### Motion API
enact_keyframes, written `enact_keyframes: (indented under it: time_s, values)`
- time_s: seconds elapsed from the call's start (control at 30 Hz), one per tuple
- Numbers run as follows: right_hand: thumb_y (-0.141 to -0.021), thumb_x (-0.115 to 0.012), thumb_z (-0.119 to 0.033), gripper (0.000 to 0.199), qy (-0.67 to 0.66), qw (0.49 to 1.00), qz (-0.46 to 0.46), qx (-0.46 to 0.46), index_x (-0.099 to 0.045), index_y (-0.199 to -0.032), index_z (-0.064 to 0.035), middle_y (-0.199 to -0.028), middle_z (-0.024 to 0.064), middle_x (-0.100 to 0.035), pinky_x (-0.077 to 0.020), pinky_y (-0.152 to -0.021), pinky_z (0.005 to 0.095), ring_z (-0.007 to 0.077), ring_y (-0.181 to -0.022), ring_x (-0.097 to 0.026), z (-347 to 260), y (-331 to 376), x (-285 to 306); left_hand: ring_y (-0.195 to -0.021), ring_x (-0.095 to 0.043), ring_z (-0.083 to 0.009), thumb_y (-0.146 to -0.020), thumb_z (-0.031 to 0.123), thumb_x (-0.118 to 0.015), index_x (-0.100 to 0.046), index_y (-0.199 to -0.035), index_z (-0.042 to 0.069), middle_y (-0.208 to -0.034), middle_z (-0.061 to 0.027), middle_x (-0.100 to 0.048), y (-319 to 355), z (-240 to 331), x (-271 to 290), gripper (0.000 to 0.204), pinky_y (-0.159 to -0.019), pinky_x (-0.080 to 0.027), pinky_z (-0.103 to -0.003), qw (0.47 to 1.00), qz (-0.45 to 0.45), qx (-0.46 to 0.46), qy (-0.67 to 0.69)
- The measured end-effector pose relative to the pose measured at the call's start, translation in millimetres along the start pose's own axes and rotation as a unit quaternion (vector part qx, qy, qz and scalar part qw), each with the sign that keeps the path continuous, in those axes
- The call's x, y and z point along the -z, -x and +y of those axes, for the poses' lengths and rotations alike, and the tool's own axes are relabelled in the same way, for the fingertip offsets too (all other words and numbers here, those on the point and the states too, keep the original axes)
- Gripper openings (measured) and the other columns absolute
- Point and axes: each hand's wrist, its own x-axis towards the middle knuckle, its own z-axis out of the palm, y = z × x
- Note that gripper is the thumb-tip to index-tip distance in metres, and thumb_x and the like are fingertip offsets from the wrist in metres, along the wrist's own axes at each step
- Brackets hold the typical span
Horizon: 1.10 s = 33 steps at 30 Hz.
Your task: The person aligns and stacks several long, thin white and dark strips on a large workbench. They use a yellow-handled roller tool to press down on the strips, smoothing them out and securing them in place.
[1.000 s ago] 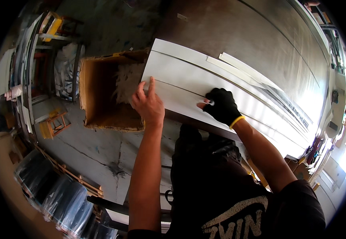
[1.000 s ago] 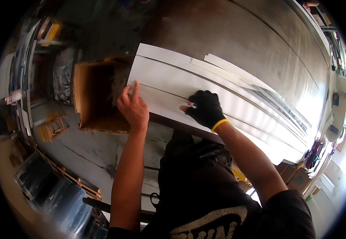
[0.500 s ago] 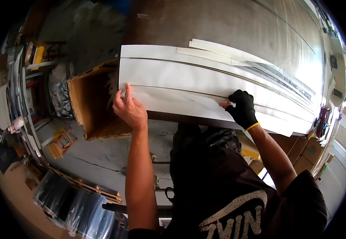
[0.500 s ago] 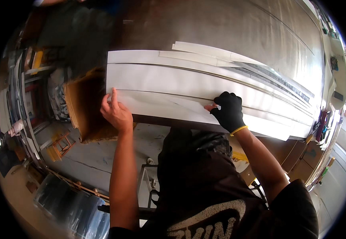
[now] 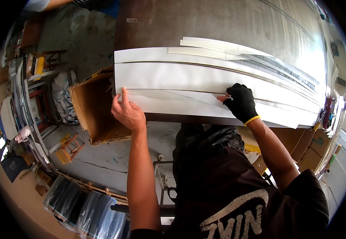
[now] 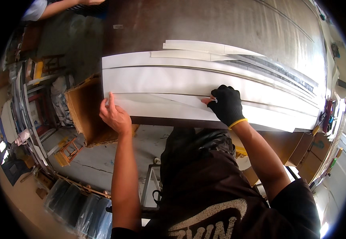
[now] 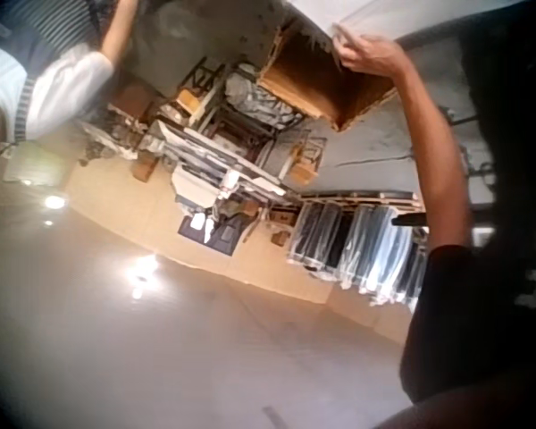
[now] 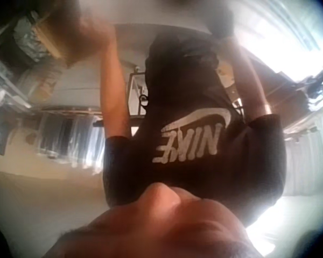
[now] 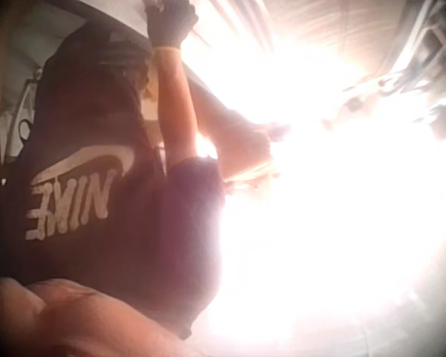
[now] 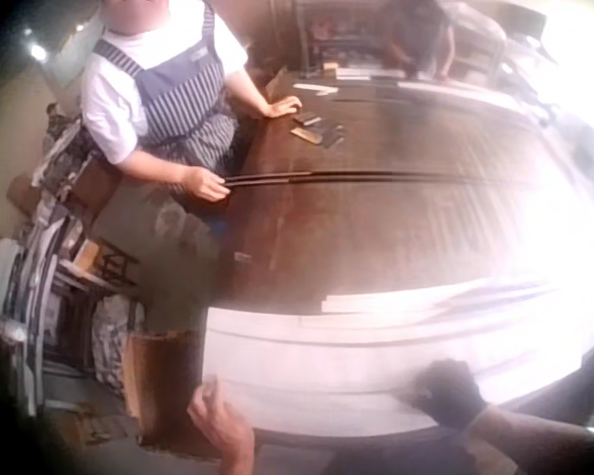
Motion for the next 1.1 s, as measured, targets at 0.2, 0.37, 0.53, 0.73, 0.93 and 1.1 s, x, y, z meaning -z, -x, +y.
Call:
enact_keyframes:
  time_s: [0.2, 0.37, 0.53, 0.73, 0.93, 1.1]
  values:
    - [-0.080, -0.087, -0.040, 0.037, 0.007, 1.000, -0.003, -0.018, -0.078, -0.079, -0.0040, -0.080, 0.0146, -0.071, -0.0537, -0.071, 0.0427, 0.0338, -0.078, -0.068, -3.4, -1.8, 1.0, -0.111, -0.055, -0.0306, -0.091, -0.005, -0.056, -0.067, -0.143, 0.022, -0.140, -0.0092, -0.054, -0.3, 0.3, -0.2, 0.060, -0.099, -0.044, -0.047, 1.000, 0.000, 0.002, 0.000]
    - [-0.080, -0.087, -0.040, 0.037, 0.023, 1.000, -0.003, -0.015, -0.078, -0.079, -0.0042, -0.079, 0.0148, -0.071, -0.0533, -0.071, 0.0435, 0.0342, -0.078, -0.068, -2.8, -2.9, -0.9, -0.111, -0.055, -0.0308, -0.090, -0.005, -0.056, -0.067, -0.143, 0.022, -0.139, -0.0094, -0.055, -0.9, 0.2, -0.4, 0.060, -0.098, -0.045, -0.046, 1.000, 0.004, 0.001, 0.001]
    - [-0.079, -0.087, -0.040, 0.037, 0.014, 1.000, 0.005, -0.023, -0.077, -0.078, -0.0046, -0.078, 0.0143, -0.070, -0.0534, -0.072, 0.0439, 0.0344, -0.079, -0.068, -4.8, -2.7, -1.6, -0.109, -0.056, -0.0315, -0.090, -0.006, -0.056, -0.067, -0.142, 0.024, -0.137, -0.0095, -0.056, -0.3, 0.8, -1.4, 0.061, -0.097, -0.046, -0.046, 1.000, 0.010, 0.006, 0.001]
    - [-0.077, -0.087, -0.038, 0.032, 0.009, 0.999, 0.004, -0.034, -0.077, -0.080, -0.0081, -0.080, 0.0121, -0.071, -0.0541, -0.073, 0.0436, 0.0334, -0.082, -0.069, -0.5, -2.6, -4.9, -0.107, -0.057, -0.0312, -0.089, -0.008, -0.055, -0.068, -0.140, 0.025, -0.135, -0.0099, -0.056, -1.9, 3.3, 1.3, 0.061, -0.098, -0.047, -0.048, 0.999, 0.010, 0.029, 0.029]
    - [-0.077, -0.086, -0.039, 0.033, 0.019, 0.999, 0.003, -0.037, -0.077, -0.079, -0.0083, -0.081, 0.0119, -0.071, -0.0539, -0.074, 0.0432, 0.0332, -0.082, -0.069, -2.1, -3.4, -4.5, -0.117, -0.055, -0.0313, -0.089, -0.007, -0.054, -0.067, -0.139, 0.019, -0.138, -0.0134, -0.054, -11.1, -5.9, 0.6, 0.058, -0.103, -0.044, -0.047, 0.967, -0.040, 0.132, 0.216]
    - [-0.077, -0.085, -0.043, 0.035, 0.017, 0.999, 0.011, -0.039, -0.077, -0.077, -0.0088, -0.081, 0.0115, -0.071, -0.0527, -0.075, 0.0435, 0.0328, -0.082, -0.069, 0.9, -1.7, -9.0, -0.130, -0.051, -0.0418, -0.091, -0.005, -0.055, -0.056, -0.146, 0.004, -0.139, -0.0214, -0.057, -16.1, 35.8, 25.9, 0.056, -0.108, -0.043, -0.053, 0.990, 0.009, 0.051, 0.128]
